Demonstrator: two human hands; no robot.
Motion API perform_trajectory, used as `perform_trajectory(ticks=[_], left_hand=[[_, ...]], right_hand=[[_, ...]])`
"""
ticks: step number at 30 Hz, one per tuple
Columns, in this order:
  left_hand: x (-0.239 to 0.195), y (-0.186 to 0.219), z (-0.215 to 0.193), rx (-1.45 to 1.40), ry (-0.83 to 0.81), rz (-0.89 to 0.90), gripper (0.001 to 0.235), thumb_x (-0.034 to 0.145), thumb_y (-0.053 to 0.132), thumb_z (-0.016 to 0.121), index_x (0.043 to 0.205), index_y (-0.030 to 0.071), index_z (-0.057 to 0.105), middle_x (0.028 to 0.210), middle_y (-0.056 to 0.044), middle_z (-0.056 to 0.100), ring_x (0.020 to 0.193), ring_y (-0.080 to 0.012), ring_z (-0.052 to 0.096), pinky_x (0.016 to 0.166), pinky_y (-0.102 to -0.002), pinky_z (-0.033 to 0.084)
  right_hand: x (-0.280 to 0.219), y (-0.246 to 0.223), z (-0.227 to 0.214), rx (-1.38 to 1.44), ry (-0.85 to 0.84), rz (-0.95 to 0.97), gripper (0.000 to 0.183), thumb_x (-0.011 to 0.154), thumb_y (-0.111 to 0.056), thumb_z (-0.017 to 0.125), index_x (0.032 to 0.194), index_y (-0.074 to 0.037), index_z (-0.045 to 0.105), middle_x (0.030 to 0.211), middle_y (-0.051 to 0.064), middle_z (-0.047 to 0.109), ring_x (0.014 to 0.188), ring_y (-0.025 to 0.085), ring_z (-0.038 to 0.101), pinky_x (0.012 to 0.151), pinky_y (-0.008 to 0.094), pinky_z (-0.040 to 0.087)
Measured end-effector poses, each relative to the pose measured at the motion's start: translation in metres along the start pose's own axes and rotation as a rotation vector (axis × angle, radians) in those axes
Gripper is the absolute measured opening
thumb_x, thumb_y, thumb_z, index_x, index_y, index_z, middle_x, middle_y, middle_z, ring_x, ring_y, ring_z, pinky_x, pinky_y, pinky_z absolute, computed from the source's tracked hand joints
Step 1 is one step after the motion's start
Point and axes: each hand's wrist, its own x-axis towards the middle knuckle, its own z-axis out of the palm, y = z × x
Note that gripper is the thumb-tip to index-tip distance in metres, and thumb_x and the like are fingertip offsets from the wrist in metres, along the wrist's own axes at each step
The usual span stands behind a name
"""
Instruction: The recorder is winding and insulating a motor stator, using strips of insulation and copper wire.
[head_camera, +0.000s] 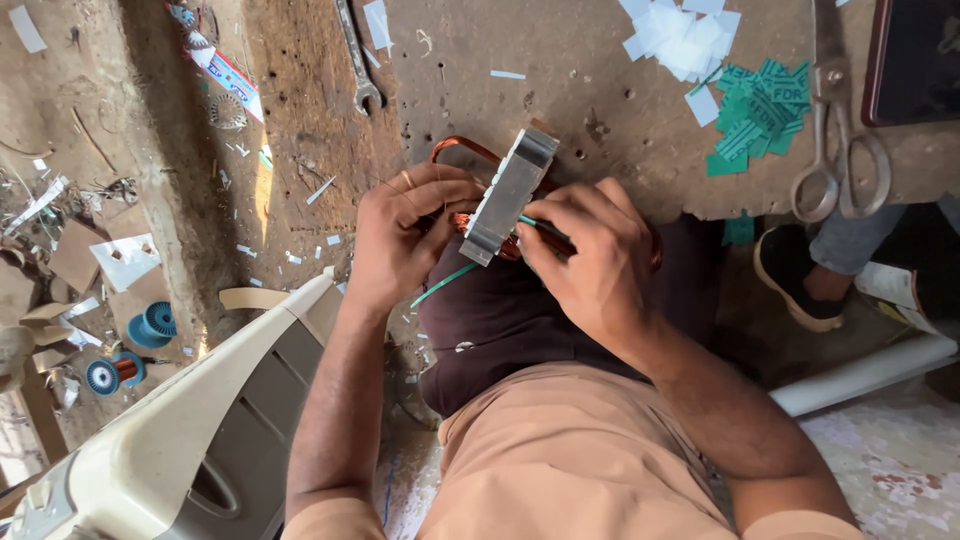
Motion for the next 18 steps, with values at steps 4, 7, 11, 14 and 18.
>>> perform_trajectory(ticks=[4,7,11,14,18], left_hand=[[-0.003,-0.004,0.003,0.032,0.03,0.018,0.032,0.082,-0.015,0.064,0.107,0.003,0.074,0.11,-0.01,0.075,0.103,-0.0258,0.076,0.091,-0.034,0.061],[-0.003,-0.005,0.004,0.031,0.037,-0.012,0.032,0.081,-0.014,0.066,0.107,0.003,0.075,0.107,-0.009,0.075,0.101,-0.0253,0.076,0.089,-0.034,0.061],[-0.001,-0.006,0.006,0.036,0.025,-0.015,0.032,0.081,-0.014,0.066,0.107,0.003,0.075,0.105,-0.009,0.075,0.1,-0.0244,0.076,0.088,-0.033,0.061],[-0.002,-0.006,0.005,0.04,0.04,-0.025,0.032,0.079,-0.013,0.067,0.106,0.003,0.076,0.105,-0.01,0.075,0.101,-0.0248,0.076,0.089,-0.034,0.061],[-0.001,-0.008,0.005,0.017,0.031,-0.022,0.035,0.075,-0.014,0.065,0.105,0.001,0.075,0.106,-0.011,0.075,0.103,-0.0254,0.076,0.092,-0.034,0.061]], right_hand=[[-0.007,0.004,0.003,-0.04,0.0,-0.048,0.017,0.086,-0.009,0.083,0.099,-0.003,0.075,0.096,0.007,0.071,0.09,0.03,0.063,0.078,0.042,0.052],[-0.012,0.008,0.009,0.029,0.093,-0.067,0.023,0.088,-0.008,0.083,0.108,-0.002,0.074,0.104,0.009,0.069,0.096,0.029,0.064,0.084,0.041,0.052],[-0.017,0.012,0.018,-0.044,0.152,-0.128,0.018,0.089,-0.006,0.084,0.105,-0.005,0.075,0.101,0.005,0.07,0.093,0.027,0.063,0.082,0.04,0.053],[-0.02,0.014,0.018,-0.041,0.128,-0.164,0.021,0.091,-0.005,0.082,0.111,-0.004,0.075,0.105,0.005,0.07,0.096,0.028,0.061,0.085,0.04,0.052],[-0.023,0.014,0.015,-0.129,0.122,-0.282,0.034,0.091,0.0,0.077,0.124,-0.003,0.074,0.109,0.006,0.068,0.097,0.03,0.058,0.086,0.043,0.049]])
